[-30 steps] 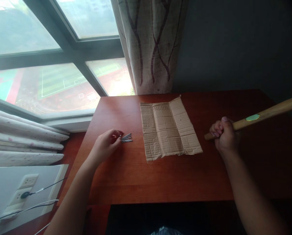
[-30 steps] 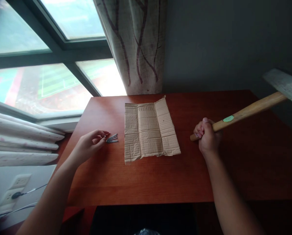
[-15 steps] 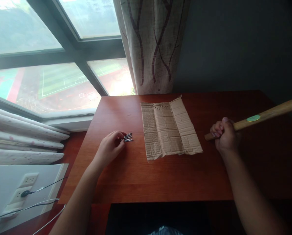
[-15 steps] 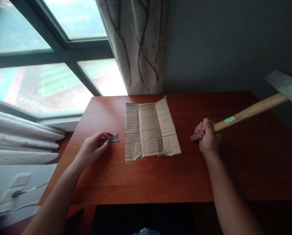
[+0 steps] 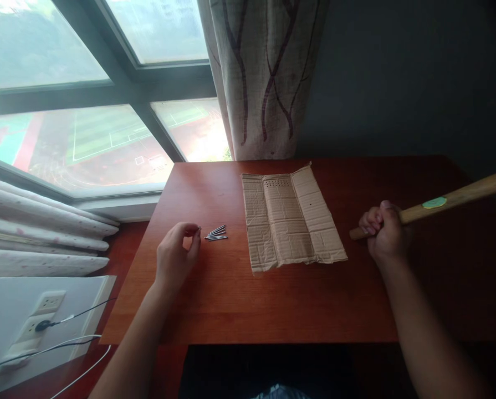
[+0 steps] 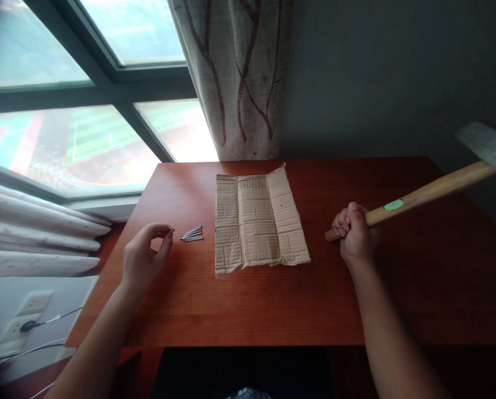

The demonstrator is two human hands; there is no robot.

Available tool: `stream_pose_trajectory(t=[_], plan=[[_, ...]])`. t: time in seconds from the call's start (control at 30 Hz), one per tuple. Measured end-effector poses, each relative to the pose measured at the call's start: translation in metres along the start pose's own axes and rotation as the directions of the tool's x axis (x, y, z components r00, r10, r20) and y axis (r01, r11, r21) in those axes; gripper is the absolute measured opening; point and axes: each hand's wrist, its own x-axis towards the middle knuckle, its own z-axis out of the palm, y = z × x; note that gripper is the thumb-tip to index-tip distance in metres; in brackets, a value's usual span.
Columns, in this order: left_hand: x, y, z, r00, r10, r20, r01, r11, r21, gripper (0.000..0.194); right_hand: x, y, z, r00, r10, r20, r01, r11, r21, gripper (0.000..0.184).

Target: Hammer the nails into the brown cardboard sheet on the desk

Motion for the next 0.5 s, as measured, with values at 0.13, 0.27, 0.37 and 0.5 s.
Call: stream_pose_trajectory(t=[0.13,0.27,0.37,0.5], plan=[[0.003,0.008,0.001,0.999,-0.008,0.038,0.012,0.993,-0.115,0.014,-0.001,-0.001,0.001,1.0,0.0,-0.006,0.0,1.0,-0.009,0.046],[0.007,0.016,0.003,0.984,-0.153,0.088,0.173,0.937,-0.303,0.018,-0.001,-0.001,0.001,1.0,0.006,-0.011,-0.006,1.0,-0.017,0.047],[0.008,0.027,0.005,0.928,-0.303,0.218,0.373,0.777,-0.507,0.022,-0.001,-0.003,0.002,1.0,0.02,-0.008,-0.02,1.0,-0.016,0.048],[0.014,0.058,0.015,0.816,-0.323,0.479,0.569,0.306,-0.763,0.024,-0.006,-0.006,0.007,0.997,0.08,0.022,-0.08,0.997,-0.004,0.046]])
